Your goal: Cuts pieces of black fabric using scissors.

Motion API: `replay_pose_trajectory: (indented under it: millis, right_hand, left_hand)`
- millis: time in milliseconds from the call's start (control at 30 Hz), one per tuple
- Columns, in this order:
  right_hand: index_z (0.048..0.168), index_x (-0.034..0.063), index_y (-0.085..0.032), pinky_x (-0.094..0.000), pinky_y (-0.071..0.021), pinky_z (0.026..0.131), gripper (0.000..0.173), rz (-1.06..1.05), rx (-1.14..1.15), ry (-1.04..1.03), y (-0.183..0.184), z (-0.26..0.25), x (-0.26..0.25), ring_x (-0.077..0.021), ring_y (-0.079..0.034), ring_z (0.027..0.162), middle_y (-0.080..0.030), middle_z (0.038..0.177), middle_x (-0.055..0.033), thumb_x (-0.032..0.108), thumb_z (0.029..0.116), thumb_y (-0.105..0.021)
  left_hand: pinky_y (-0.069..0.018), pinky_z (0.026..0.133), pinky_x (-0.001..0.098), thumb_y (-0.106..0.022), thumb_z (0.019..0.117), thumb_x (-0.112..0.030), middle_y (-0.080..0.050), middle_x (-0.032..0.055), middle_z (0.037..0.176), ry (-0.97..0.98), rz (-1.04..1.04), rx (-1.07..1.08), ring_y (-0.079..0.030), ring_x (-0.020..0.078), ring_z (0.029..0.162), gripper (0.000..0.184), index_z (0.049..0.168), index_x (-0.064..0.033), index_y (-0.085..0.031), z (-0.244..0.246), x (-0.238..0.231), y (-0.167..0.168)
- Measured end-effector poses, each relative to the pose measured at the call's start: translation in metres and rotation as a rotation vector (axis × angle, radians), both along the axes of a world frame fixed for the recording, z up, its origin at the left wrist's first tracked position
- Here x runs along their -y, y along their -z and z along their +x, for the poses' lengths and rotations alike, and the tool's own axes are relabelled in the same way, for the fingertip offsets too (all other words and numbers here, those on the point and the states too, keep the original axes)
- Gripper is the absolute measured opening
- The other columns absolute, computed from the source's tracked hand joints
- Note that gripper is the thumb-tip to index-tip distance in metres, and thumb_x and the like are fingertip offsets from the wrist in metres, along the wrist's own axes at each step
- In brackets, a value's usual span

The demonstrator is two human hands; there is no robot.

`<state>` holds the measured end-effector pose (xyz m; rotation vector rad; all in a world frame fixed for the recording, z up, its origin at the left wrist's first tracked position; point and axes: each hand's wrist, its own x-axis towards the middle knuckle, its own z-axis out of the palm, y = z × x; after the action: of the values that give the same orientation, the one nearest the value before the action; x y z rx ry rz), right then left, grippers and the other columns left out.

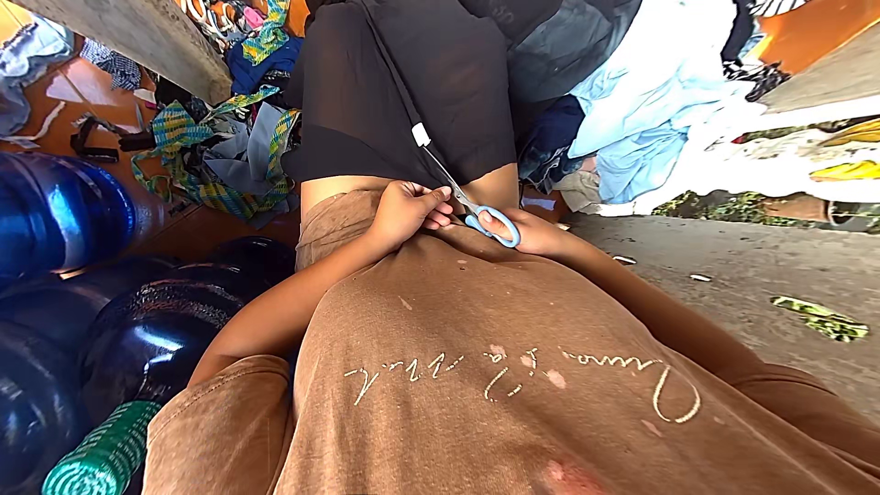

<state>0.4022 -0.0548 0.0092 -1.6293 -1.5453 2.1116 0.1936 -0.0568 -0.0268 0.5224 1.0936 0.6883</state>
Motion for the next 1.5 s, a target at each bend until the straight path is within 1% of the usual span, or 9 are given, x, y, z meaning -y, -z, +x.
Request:
replay_pose_trajectory:
  millis: [100,300,533,633,733,867,1067,1233,1500]
  right_hand:
    - [0.076,0.0196,-0.050,-0.0101,-0.0385,0.053,0.037,-0.083,-0.074,0.049,0.001,0.001,-0.001,0.0074,-0.043,0.050,-0.046,0.056,0.0147,0.027,0.1073,-0.032]
    - [0.072,0.0195,-0.049,-0.0122,-0.0345,0.049,0.045,-0.077,-0.084,0.030,0.004,-0.011,-0.008,0.0040,-0.039,0.047,-0.042,0.055,0.0111,0.032,0.1101,-0.029]
    - [0.075,0.0180,-0.057,-0.0132,-0.0389,0.052,0.040,-0.015,-0.015,0.019,0.008,-0.014,-0.007,0.0050,-0.045,0.052,-0.050,0.060,0.0115,0.028,0.1090,-0.038]
    - [0.075,0.0195,-0.053,-0.0130,-0.0382,0.051,0.043,-0.057,-0.100,0.060,0.012,-0.014,-0.007,0.0045,-0.045,0.052,-0.050,0.060,0.0111,0.033,0.1095,-0.031]
    - [0.084,0.0184,-0.056,-0.0121,-0.0429,0.055,0.042,-0.125,-0.189,0.108,0.017,-0.016,-0.008,0.0037,-0.052,0.059,-0.057,0.069,0.0088,0.041,0.1087,-0.030]
    - [0.079,0.0156,-0.055,-0.0135,-0.0389,0.051,0.046,-0.095,-0.112,0.091,0.014,-0.025,-0.012,0.0027,-0.048,0.053,-0.053,0.063,0.0079,0.032,0.1114,-0.027]
    - [0.073,0.0154,-0.057,-0.0151,-0.0404,0.053,0.043,-0.036,-0.045,0.053,0.012,-0.024,-0.013,0.0025,-0.048,0.054,-0.052,0.061,0.0090,0.026,0.1101,-0.037]
    - [0.077,0.0119,-0.058,-0.0134,-0.0307,0.042,0.051,-0.162,-0.044,0.137,-0.006,-0.032,-0.015,0.0014,-0.039,0.043,-0.052,0.058,0.0060,0.035,0.1129,-0.029]
    - [0.072,0.0118,-0.058,-0.0141,-0.0328,0.042,0.052,-0.132,-0.005,0.127,0.002,-0.036,-0.014,0.0022,-0.041,0.043,-0.054,0.056,0.0069,0.031,0.1129,-0.032]
  left_hand:
    - [-0.0562,0.054,0.0192,-0.060,0.1024,-0.004,-0.071,0.0024,0.067,0.003,-0.009,-0.004,-0.066,0.0045,0.054,0.020,0.083,0.0009,-0.064,0.000,0.000,-0.001]
    - [-0.0557,0.053,0.0191,-0.061,0.1022,-0.004,-0.071,0.0026,0.067,0.004,-0.013,-0.012,-0.066,0.0046,0.053,0.019,0.084,0.0017,-0.065,-0.001,0.000,0.000]
    - [-0.0556,0.053,0.0191,-0.060,0.1022,-0.003,-0.070,0.0027,0.065,0.004,-0.025,0.004,-0.065,0.0046,0.052,0.019,0.084,0.0019,-0.065,-0.001,0.000,-0.001]
    - [-0.0555,0.052,0.0189,-0.060,0.1024,-0.003,-0.070,0.0025,0.065,0.013,-0.017,0.009,-0.065,0.0044,0.052,0.021,0.082,0.0014,-0.065,-0.002,0.000,0.000]
    - [-0.0545,0.051,0.0185,-0.060,0.1022,-0.003,-0.070,0.0023,0.065,0.028,-0.014,0.013,-0.064,0.0040,0.052,0.023,0.080,0.0014,-0.065,-0.003,0.000,0.000]
    - [-0.0535,0.050,0.0180,-0.061,0.1020,-0.004,-0.069,0.0021,0.063,0.044,-0.027,0.010,-0.064,0.0036,0.051,0.023,0.079,0.0008,-0.065,-0.004,0.000,0.000]
    - [-0.0532,0.050,0.0181,-0.060,0.1027,-0.005,-0.069,0.0015,0.063,0.071,-0.049,0.010,-0.064,0.0034,0.050,0.023,0.080,0.0003,-0.065,-0.006,-0.001,0.001]
    - [-0.0517,0.050,0.0173,-0.062,0.1017,-0.005,-0.067,-0.0005,0.062,0.212,0.050,-0.032,-0.060,0.0019,0.049,0.023,0.080,0.0012,-0.067,-0.011,0.002,0.003]
    - [-0.0495,0.048,0.0161,-0.062,0.1014,-0.005,-0.066,-0.0014,0.059,0.227,0.071,-0.052,-0.058,0.0005,0.047,0.023,0.079,0.0005,-0.067,-0.012,0.002,0.002]
